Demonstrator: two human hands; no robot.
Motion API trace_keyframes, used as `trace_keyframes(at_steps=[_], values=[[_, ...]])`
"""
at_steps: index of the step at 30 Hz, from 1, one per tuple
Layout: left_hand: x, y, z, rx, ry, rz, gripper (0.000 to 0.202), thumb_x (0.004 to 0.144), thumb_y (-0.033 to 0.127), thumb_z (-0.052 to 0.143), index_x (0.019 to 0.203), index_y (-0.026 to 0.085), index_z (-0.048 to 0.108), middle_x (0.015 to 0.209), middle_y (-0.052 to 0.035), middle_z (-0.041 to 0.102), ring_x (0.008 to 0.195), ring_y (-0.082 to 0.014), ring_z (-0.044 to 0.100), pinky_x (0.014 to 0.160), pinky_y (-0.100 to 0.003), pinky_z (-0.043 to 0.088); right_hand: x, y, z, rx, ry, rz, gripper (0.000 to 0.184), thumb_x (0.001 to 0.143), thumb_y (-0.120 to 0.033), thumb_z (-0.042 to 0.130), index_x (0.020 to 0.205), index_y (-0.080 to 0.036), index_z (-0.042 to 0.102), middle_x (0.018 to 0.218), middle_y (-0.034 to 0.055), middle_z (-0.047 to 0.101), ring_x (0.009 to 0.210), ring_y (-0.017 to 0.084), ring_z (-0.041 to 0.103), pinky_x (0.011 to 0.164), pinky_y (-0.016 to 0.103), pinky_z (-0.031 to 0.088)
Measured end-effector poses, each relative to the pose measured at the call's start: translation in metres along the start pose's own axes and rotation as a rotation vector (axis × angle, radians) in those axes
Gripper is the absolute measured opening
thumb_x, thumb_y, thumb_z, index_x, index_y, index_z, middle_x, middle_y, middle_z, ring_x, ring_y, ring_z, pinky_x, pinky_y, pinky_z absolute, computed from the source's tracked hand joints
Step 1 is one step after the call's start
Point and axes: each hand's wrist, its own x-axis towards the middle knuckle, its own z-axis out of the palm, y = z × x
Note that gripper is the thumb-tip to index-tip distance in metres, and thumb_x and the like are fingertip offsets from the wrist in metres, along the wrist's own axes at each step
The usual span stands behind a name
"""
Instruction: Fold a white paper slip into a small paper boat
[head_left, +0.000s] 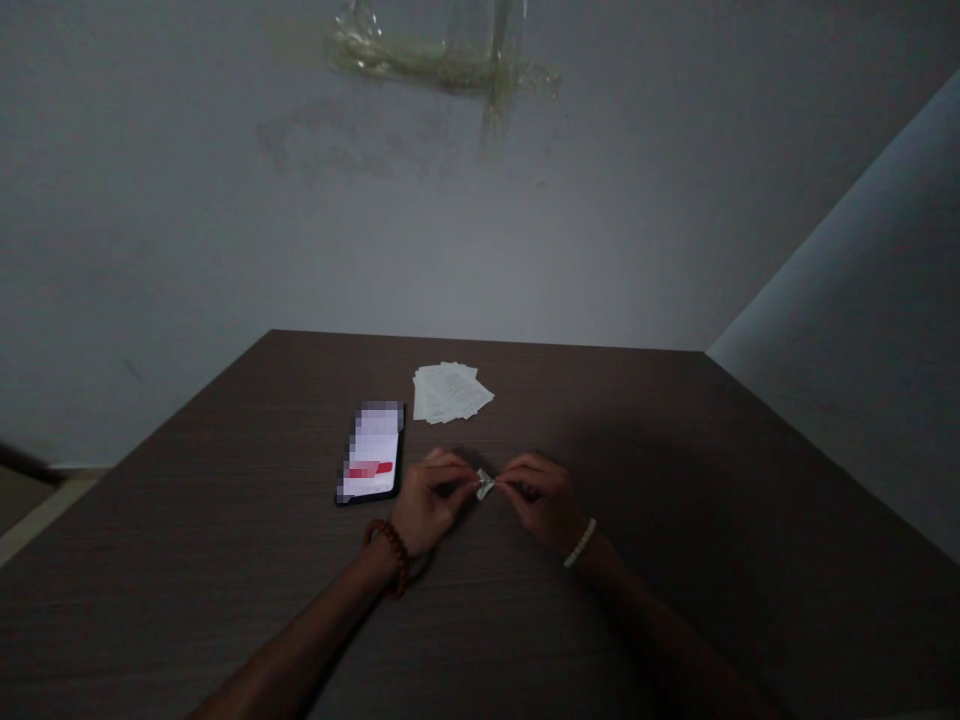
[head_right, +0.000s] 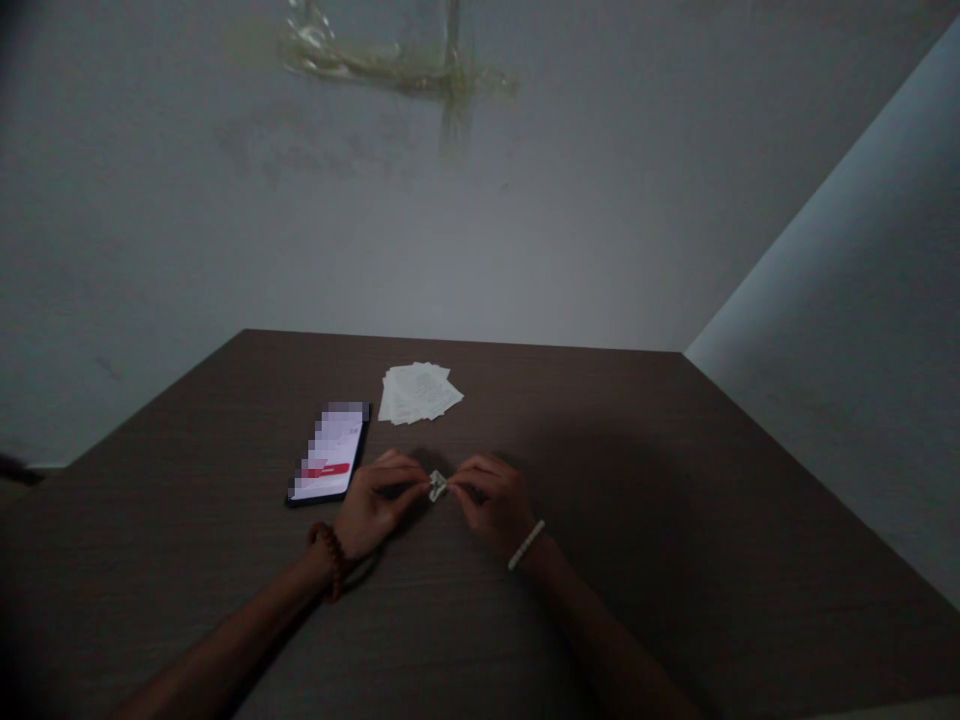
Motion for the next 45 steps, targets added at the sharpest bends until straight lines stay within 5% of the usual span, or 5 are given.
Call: trace_keyframes(at_steps=[15, 25, 30, 39, 45], values=[[-0.003, -0.006, 0.006, 0.063, 0.021, 0.126, 0.010, 0.082, 0.023, 0.062, 0.075, 0.017, 0.065, 0.082, -0.0053, 0.065, 0.079, -0.0183, 0.057, 0.075, -0.033, 0.045, 0.000, -0.005, 0.000, -0.211, -0.049, -0.196, 0.008, 0.086, -0.017, 0.056, 0.085, -0.020, 0.063, 0.085, 0.0040, 0.064, 0.079, 0.016, 0.058, 0.072, 0.027, 0.045], [-0.006, -0.010, 0.006, 0.103, -0.013, 0.203, 0.011, 0.084, 0.019, 0.060, 0.084, 0.019, 0.070, 0.086, -0.0048, 0.064, 0.082, -0.0178, 0.055, 0.074, -0.032, 0.045, -0.002, -0.003, 0.002, -0.224, -0.059, -0.189, 0.008, 0.086, -0.016, 0.056, 0.084, -0.020, 0.063, 0.084, 0.0036, 0.064, 0.080, 0.016, 0.058, 0.072, 0.027, 0.045], [-0.004, -0.012, 0.004, 0.141, 0.034, 0.139, 0.010, 0.082, 0.019, 0.057, 0.081, 0.018, 0.066, 0.086, -0.0051, 0.064, 0.082, -0.0186, 0.056, 0.076, -0.034, 0.046, -0.002, 0.000, -0.001, -0.214, -0.032, -0.161, 0.009, 0.085, -0.015, 0.058, 0.088, -0.020, 0.065, 0.087, 0.0037, 0.065, 0.082, 0.015, 0.059, 0.074, 0.026, 0.045], [-0.003, -0.009, 0.003, 0.209, -0.058, -0.179, 0.011, 0.079, 0.027, 0.057, 0.078, 0.017, 0.061, 0.076, -0.0030, 0.063, 0.074, -0.0183, 0.059, 0.068, -0.029, 0.046, -0.002, 0.000, -0.003, -0.241, -0.053, -0.193, 0.014, 0.085, -0.014, 0.057, 0.092, -0.021, 0.067, 0.089, 0.0034, 0.065, 0.081, 0.014, 0.060, 0.072, 0.024, 0.045], [-0.003, -0.005, 0.004, 0.124, -0.087, -0.226, 0.018, 0.082, 0.033, 0.055, 0.080, 0.017, 0.062, 0.076, -0.0030, 0.066, 0.070, -0.0168, 0.060, 0.063, -0.026, 0.046, -0.002, -0.004, -0.001, -0.188, -0.021, -0.173, 0.012, 0.084, -0.014, 0.056, 0.088, -0.020, 0.065, 0.087, 0.0035, 0.065, 0.082, 0.015, 0.060, 0.075, 0.025, 0.045]])
